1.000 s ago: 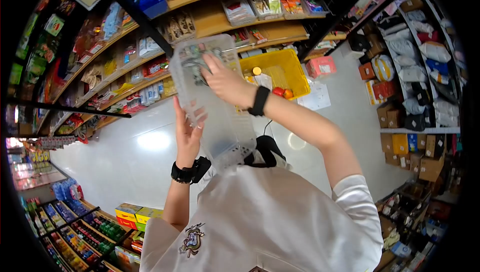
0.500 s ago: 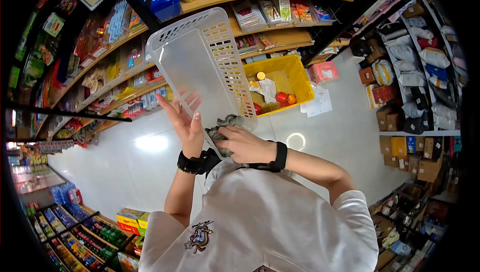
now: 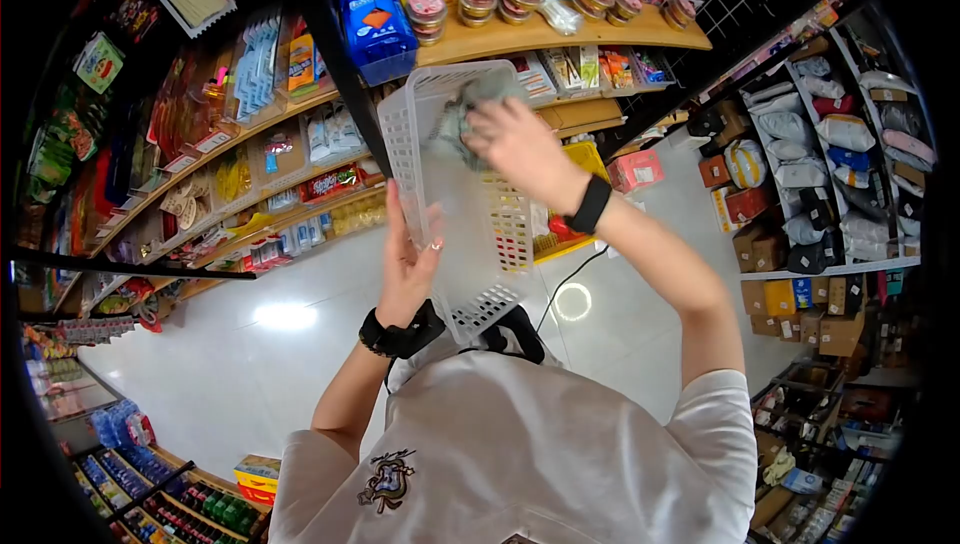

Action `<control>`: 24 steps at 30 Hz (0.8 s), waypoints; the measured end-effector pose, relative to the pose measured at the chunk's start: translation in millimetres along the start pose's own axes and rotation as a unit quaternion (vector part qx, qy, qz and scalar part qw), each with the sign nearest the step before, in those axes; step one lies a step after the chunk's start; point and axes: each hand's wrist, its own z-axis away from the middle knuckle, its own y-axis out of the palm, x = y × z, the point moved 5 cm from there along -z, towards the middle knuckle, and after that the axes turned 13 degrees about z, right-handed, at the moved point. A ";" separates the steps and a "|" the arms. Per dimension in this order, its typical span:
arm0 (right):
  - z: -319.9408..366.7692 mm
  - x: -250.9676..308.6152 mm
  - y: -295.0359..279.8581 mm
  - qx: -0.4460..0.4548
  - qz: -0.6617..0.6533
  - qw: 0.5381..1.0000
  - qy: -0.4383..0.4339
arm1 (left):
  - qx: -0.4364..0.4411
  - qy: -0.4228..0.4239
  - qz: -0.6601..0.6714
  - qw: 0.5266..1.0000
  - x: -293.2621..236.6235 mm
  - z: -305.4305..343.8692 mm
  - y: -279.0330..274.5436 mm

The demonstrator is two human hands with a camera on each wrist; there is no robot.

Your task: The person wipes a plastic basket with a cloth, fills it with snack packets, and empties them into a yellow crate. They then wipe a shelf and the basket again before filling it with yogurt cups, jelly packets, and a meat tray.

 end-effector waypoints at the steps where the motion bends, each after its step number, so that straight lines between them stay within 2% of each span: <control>1: -3.5 13.8 8.0 0.020 0.075 0.996 -0.036 | 0.003 0.034 0.008 0.999 -5.8 -2.5 -8.7; 2: -2.8 26.0 8.5 0.022 0.089 0.995 -0.042 | -0.026 0.018 0.014 0.999 -4.3 -3.3 -22.0; 3: -3.1 36.7 3.5 0.063 0.057 0.996 -0.028 | -0.032 0.024 0.005 0.999 -7.8 -4.6 -30.1; 5: 11.0 64.6 7.5 0.091 0.032 0.994 -0.045 | -0.041 0.030 -0.013 0.999 -14.5 -4.6 -41.8; 7: 38.8 98.1 16.9 0.184 -0.013 0.979 -0.087 | -0.069 0.067 -0.005 0.995 -28.9 -17.3 -49.4; 8: 52.9 108.8 20.0 0.167 -0.043 0.983 -0.067 | -0.080 0.089 -0.002 0.993 -34.5 -24.7 -52.3; 9: 63.0 114.7 20.6 0.149 -0.072 0.985 -0.048 | -0.032 0.089 -0.041 0.995 -29.4 -26.7 -51.6; 10: 63.1 109.9 15.3 0.216 -0.178 0.960 0.003 | 0.014 0.091 -0.080 0.993 -18.1 -25.5 -52.3; 11: 56.7 97.8 12.8 0.190 -0.284 0.936 0.090 | 0.060 0.094 -0.121 0.986 -9.9 -25.3 -52.0; 12: 52.0 85.1 13.7 0.159 -0.385 0.892 0.177 | 0.105 0.117 -0.203 0.967 -7.9 -24.0 -48.4; 13: 47.9 71.8 11.1 0.123 -0.479 0.828 0.264 | 0.132 0.153 -0.243 0.949 -10.8 -24.5 -44.7; 14: 49.8 55.5 7.3 0.133 -0.561 0.727 0.372 | 0.160 0.190 -0.279 0.927 -12.1 -25.5 -38.7; 15: 56.9 49.1 17.9 0.054 -0.679 0.543 0.491 | 0.184 0.227 -0.313 0.903 -12.3 -26.0 -31.8; 17: 43.6 29.3 -3.1 -0.121 -0.802 0.269 0.520 | 0.206 0.250 -0.334 0.885 -14.0 -28.4 -27.3; 19: 32.0 16.8 -18.6 -0.175 -0.839 0.189 0.479 | 0.243 0.253 -0.361 0.864 -19.0 -25.8 -21.2; 20: 30.4 14.5 -23.0 -0.200 -0.855 0.148 0.456 | 0.276 0.206 -0.346 0.873 -15.4 -26.3 -17.6; 23: 34.7 23.3 -26.4 -0.257 -0.770 0.324 0.486 | 0.279 0.166 -0.324 0.889 -3.3 -27.6 -15.7; 24: 37.1 32.7 -20.6 -0.270 -0.794 0.326 0.436 | 0.276 0.162 -0.330 0.888 -4.6 -31.9 -14.5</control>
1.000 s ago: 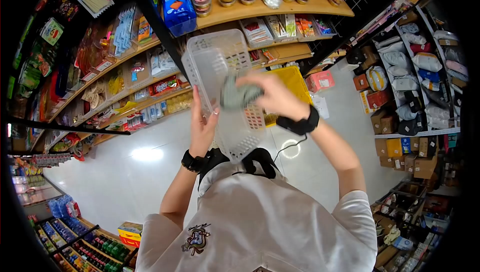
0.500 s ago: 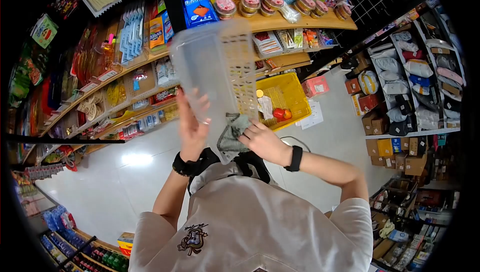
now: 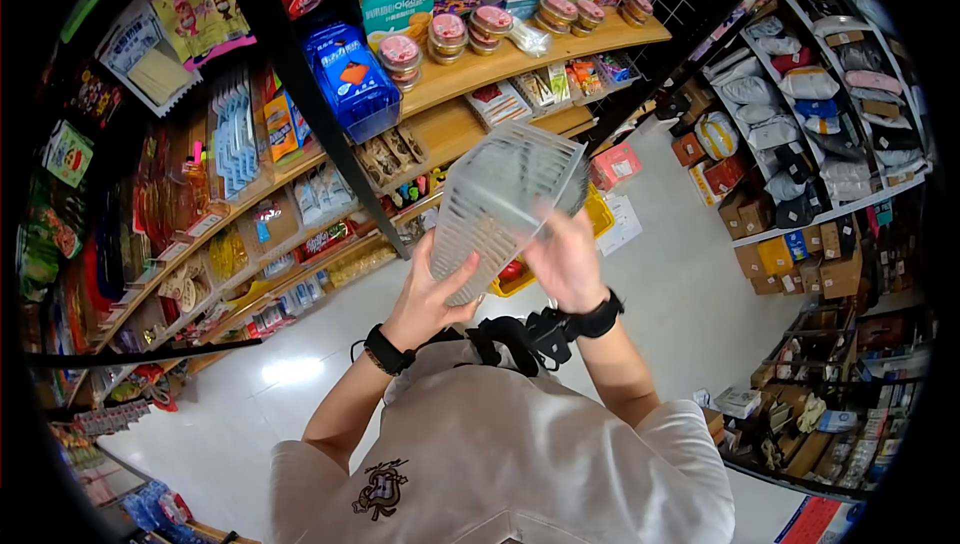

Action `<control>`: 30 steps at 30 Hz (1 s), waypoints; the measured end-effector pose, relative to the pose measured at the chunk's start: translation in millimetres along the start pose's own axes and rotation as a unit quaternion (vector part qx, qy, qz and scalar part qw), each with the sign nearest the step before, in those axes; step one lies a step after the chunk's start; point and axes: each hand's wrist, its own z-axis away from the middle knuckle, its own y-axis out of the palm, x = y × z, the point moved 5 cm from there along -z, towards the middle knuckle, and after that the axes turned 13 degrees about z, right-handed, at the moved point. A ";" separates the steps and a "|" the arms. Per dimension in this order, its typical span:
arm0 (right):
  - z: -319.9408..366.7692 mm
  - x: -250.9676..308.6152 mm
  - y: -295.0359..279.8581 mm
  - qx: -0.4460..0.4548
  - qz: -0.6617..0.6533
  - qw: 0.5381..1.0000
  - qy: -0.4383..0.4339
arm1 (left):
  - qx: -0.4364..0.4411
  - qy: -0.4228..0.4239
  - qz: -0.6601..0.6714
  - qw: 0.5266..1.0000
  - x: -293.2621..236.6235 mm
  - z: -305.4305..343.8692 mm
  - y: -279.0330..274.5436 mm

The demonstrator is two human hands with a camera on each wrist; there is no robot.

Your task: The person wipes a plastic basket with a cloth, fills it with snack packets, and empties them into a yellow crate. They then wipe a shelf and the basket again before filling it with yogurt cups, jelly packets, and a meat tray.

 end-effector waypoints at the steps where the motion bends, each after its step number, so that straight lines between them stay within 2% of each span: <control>1: 10.5 0.9 18.5 0.004 0.023 1.000 0.011 | 0.003 0.004 -0.008 1.000 1.7 -2.2 -0.8; 4: 15.8 -4.9 -9.1 -0.024 0.123 0.992 0.001 | 0.005 0.008 -0.026 1.000 5.6 -3.6 -1.6; 6: 14.7 4.1 -43.2 -0.057 0.207 0.977 0.006 | -0.001 -0.042 -0.022 0.999 5.0 -8.5 -3.7; 7: 15.6 14.9 -52.4 -0.079 0.261 0.962 -0.033 | -0.006 -0.067 -0.022 0.997 5.6 -10.0 -4.8; 10: 20.6 65.0 -78.9 -0.127 0.341 0.924 -0.116 | -0.037 -0.060 -0.064 0.995 10.8 -10.5 -9.1; 12: 20.3 99.4 -76.5 -0.172 0.395 0.881 -0.193 | 0.011 -0.051 -0.103 0.993 8.3 -13.5 -3.6; 15: 12.6 101.1 -48.7 -0.027 0.572 0.817 -0.064 | 0.042 -0.072 -0.102 0.991 -5.2 -19.3 16.3; 16: 8.4 96.2 -35.2 0.065 0.650 0.744 -0.138 | 0.045 -0.081 -0.094 0.991 -9.4 -24.6 21.8; 17: 7.2 92.0 -26.0 0.155 0.713 0.651 -0.209 | 0.046 -0.079 -0.093 0.991 -13.0 -27.5 26.4; 18: 4.5 91.4 -34.7 0.229 0.709 0.655 -0.126 | 0.045 -0.079 -0.091 0.992 -17.2 -27.1 31.7; 21: 10.6 102.8 -55.4 0.272 0.641 0.713 -0.086 | 0.051 -0.044 -0.111 0.991 -41.7 -32.7 44.4; 25: 18.6 112.0 -91.9 0.299 0.599 0.742 -0.047 | 0.081 -0.006 -0.119 0.990 -68.1 -29.3 70.5; 26: 15.9 109.7 -107.6 0.297 0.619 0.725 -0.054 | 0.082 0.005 -0.114 0.990 -75.6 -29.4 77.8; 29: 12.7 104.0 -165.0 0.213 0.501 0.826 0.147 | 0.069 0.022 -0.088 0.994 -96.6 -32.2 100.4; 30: 15.6 103.8 -182.0 0.183 0.460 0.850 0.182 | 0.059 0.022 -0.079 0.995 -100.8 -31.7 108.1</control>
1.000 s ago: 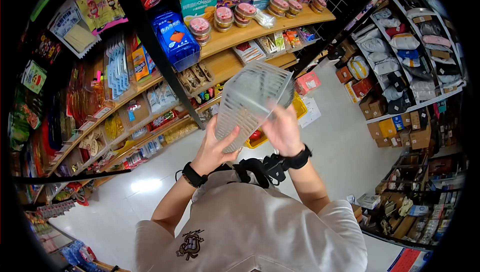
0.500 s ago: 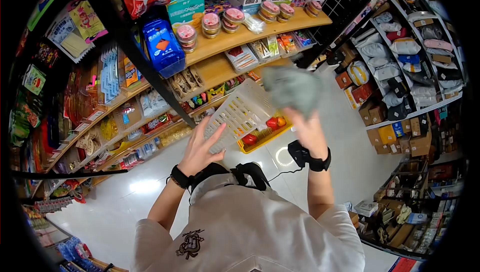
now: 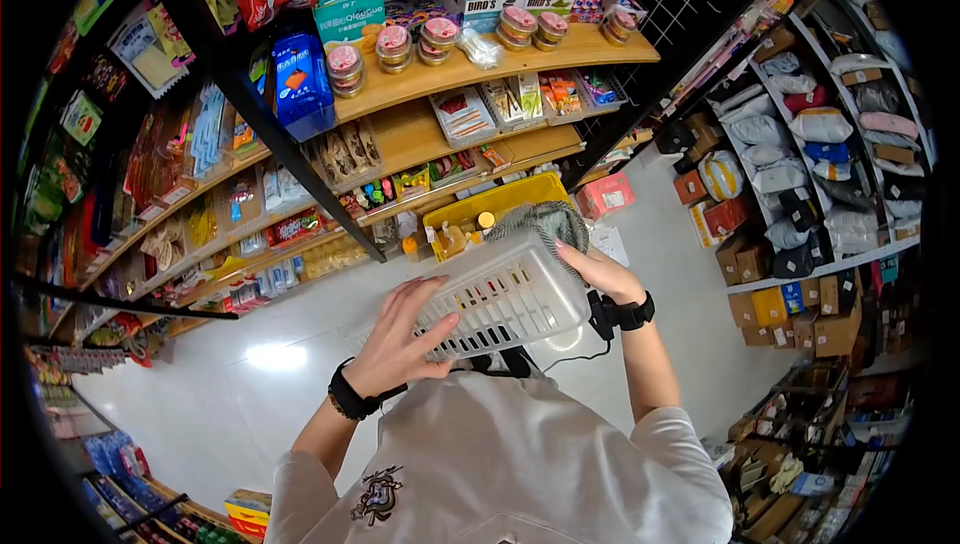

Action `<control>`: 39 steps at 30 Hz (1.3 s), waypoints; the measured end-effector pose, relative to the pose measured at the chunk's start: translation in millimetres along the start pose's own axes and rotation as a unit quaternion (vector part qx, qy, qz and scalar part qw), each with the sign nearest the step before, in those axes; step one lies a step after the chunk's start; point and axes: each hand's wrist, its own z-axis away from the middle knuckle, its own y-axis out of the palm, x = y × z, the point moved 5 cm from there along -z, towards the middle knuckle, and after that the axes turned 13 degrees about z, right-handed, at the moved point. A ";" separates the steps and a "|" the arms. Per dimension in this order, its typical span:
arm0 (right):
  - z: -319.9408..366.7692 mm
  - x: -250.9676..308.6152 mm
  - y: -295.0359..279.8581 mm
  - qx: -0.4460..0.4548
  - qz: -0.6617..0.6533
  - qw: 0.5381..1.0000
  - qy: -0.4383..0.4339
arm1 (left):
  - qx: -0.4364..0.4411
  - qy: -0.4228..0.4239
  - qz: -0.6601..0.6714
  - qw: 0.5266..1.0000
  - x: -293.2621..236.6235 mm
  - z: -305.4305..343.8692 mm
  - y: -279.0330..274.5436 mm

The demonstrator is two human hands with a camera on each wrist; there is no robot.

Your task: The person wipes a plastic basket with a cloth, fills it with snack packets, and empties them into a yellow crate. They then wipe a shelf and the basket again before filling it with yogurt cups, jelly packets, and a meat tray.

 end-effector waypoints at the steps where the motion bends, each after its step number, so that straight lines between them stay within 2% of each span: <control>1: 6.5 -15.0 -4.9 -0.007 -0.057 0.998 0.031 | -0.010 0.000 0.007 1.000 -4.6 -0.8 6.0; 2: 13.7 -27.6 -7.4 -0.014 -0.115 0.991 0.062 | -0.023 0.002 0.011 1.000 -8.6 -0.4 11.9; 4: 27.9 -38.4 -8.8 -0.002 -0.221 0.974 0.041 | -0.046 0.006 0.021 0.999 -14.0 0.3 24.9; 5: 32.8 -43.3 -11.7 0.004 -0.272 0.962 0.032 | -0.043 -0.010 0.011 0.999 -14.4 -0.4 31.1; 6: 36.5 -55.7 -16.5 0.002 -0.341 0.938 0.058 | -0.039 -0.027 0.002 0.999 -15.4 0.5 37.4; 7: 37.2 -67.2 -19.3 -0.003 -0.358 0.932 0.057 | -0.035 -0.045 -0.006 0.998 -16.2 1.5 44.6; 9: 37.0 -85.1 -19.1 -0.013 -0.390 0.919 0.054 | -0.136 -0.079 -0.010 0.987 0.0 8.8 60.2; 11: 41.7 -73.9 4.2 -0.079 -0.234 0.968 -0.045 | -0.217 -0.124 -0.009 0.968 4.2 11.8 67.4; 13: 32.0 -97.7 25.6 -0.065 -0.289 0.955 -0.028 | -0.275 -0.180 -0.006 0.944 1.9 9.2 66.3; 14: 31.5 -103.8 37.0 -0.052 -0.323 0.945 -0.018 | -0.264 -0.193 -0.015 0.945 -2.7 7.6 66.6; 17: 41.1 -108.4 72.8 -0.008 -0.407 0.914 0.002 | -0.291 -0.170 0.006 0.941 -9.5 15.1 75.3; 19: 41.3 -105.1 92.3 -0.030 -0.406 0.913 0.005 | -0.319 -0.164 0.055 0.932 -6.0 19.7 75.5; 20: 42.4 -97.7 94.8 -0.070 -0.409 0.910 0.019 | -0.332 -0.158 0.080 0.927 -3.2 19.6 73.2; 23: 39.2 -85.2 94.8 -0.048 -0.319 0.946 0.016 | -0.449 -0.168 0.289 0.829 4.5 36.3 78.4; 24: 38.2 -88.5 91.8 -0.059 -0.210 0.975 0.036 | -0.482 -0.154 0.321 0.800 5.7 39.2 77.4; 26: 37.9 -83.6 92.3 -0.042 -0.167 0.985 0.000 | -0.544 -0.128 0.380 0.737 9.6 46.0 71.6; 28: 32.3 -78.6 96.2 -0.054 -0.140 0.986 -0.067 | -0.563 -0.136 0.275 0.768 9.2 48.3 61.3; 29: 30.0 -78.6 98.5 -0.056 -0.142 0.986 -0.065 | -0.570 -0.140 0.222 0.778 8.3 50.1 56.3; 32: 21.1 -64.8 100.8 -0.060 -0.148 0.986 -0.058 | -0.612 -0.096 0.376 0.689 6.0 45.1 29.4; 35: 7.2 -54.4 107.3 -0.071 -0.180 0.980 -0.052 | -0.582 -0.081 0.353 0.728 27.5 62.7 4.4; 38: -1.0 -40.1 121.7 -0.057 -0.275 0.958 -0.066 | -0.572 -0.060 0.372 0.729 36.4 70.8 -24.5; 39: -4.1 -38.4 127.7 -0.024 -0.306 0.950 -0.048 | -0.581 -0.054 0.395 0.709 38.3 71.1 -30.5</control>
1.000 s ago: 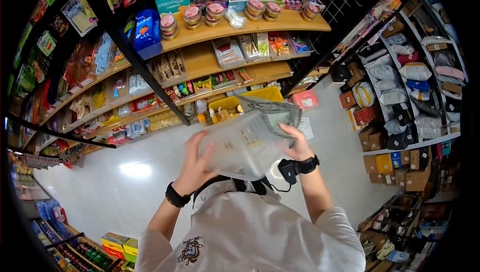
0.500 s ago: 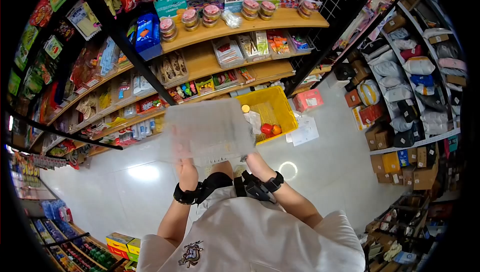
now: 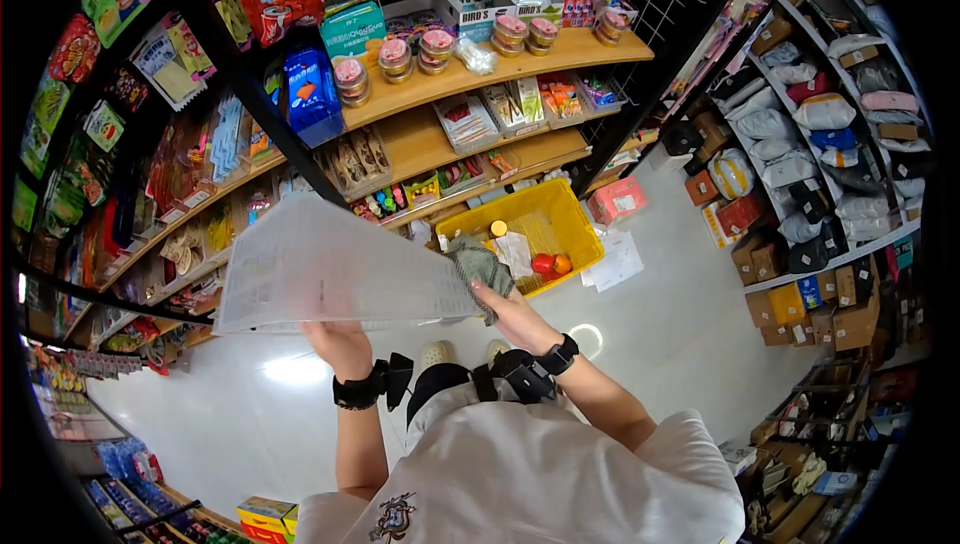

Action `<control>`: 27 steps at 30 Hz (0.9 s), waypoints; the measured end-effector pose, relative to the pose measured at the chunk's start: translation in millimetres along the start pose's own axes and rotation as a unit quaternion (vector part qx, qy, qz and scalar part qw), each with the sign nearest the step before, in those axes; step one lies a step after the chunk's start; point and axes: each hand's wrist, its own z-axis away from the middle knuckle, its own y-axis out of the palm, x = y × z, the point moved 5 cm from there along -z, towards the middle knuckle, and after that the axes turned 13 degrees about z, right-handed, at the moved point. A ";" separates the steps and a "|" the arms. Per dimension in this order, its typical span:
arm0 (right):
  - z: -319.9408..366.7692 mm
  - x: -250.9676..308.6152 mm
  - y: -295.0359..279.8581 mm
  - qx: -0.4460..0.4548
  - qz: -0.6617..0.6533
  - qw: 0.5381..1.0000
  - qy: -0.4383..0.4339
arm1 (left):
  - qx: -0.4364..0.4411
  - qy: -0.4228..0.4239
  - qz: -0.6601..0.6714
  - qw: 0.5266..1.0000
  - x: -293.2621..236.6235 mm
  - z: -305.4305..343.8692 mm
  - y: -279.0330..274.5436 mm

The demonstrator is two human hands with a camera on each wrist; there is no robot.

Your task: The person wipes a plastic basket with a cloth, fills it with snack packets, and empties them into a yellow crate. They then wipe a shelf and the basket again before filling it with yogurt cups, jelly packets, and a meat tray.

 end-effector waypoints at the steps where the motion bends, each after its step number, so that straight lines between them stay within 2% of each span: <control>1: -1.2 -4.7 7.0 0.024 -0.036 0.999 0.029 | -0.015 -0.008 0.025 1.000 -6.0 -4.0 -0.8; 3: -4.6 -14.3 20.4 0.057 -0.083 0.991 0.083 | -0.042 -0.022 0.050 0.998 -18.2 -11.5 -4.1; 6: -3.6 -14.1 33.8 0.039 -0.209 0.966 0.148 | -0.061 -0.047 0.074 0.994 -22.4 -25.0 -9.6; 7: 2.3 -5.1 37.9 -0.020 -0.165 0.975 0.146 | -0.058 -0.059 0.091 0.992 -21.0 -30.1 -16.0; 10: -2.4 -14.8 40.5 -0.019 -0.182 0.975 0.122 | -0.039 -0.087 0.118 0.988 -10.4 -42.8 -33.0; 13: -15.4 -32.0 42.2 0.032 -0.260 0.956 0.132 | -0.011 -0.108 0.119 0.987 -8.1 -54.1 -31.0; 16: -14.0 -38.0 51.9 -0.022 -0.292 0.945 0.144 | 0.021 -0.139 0.132 0.981 2.0 -69.6 -43.7; 19: -16.6 -50.0 57.8 0.114 -0.376 0.919 0.011 | 0.079 -0.185 0.163 0.966 14.6 -75.9 -44.1; 20: -16.6 -58.9 53.1 0.086 -0.386 0.918 0.027 | 0.105 -0.198 0.174 0.959 17.3 -78.5 -40.1; 22: -14.2 -60.8 55.2 0.030 -0.408 0.911 0.055 | 0.032 -0.229 0.142 0.962 23.0 -79.9 -45.2; 23: -14.0 -59.8 56.5 0.038 -0.412 0.909 0.051 | -0.004 -0.245 0.126 0.961 26.8 -79.7 -47.3; 26: -13.8 -64.4 54.4 0.067 -0.421 0.902 0.066 | 0.046 -0.305 0.217 0.926 39.3 -79.8 -46.4; 27: -16.8 -68.5 55.5 0.083 -0.423 0.898 0.086 | 0.081 -0.308 0.200 0.927 44.0 -80.9 -45.8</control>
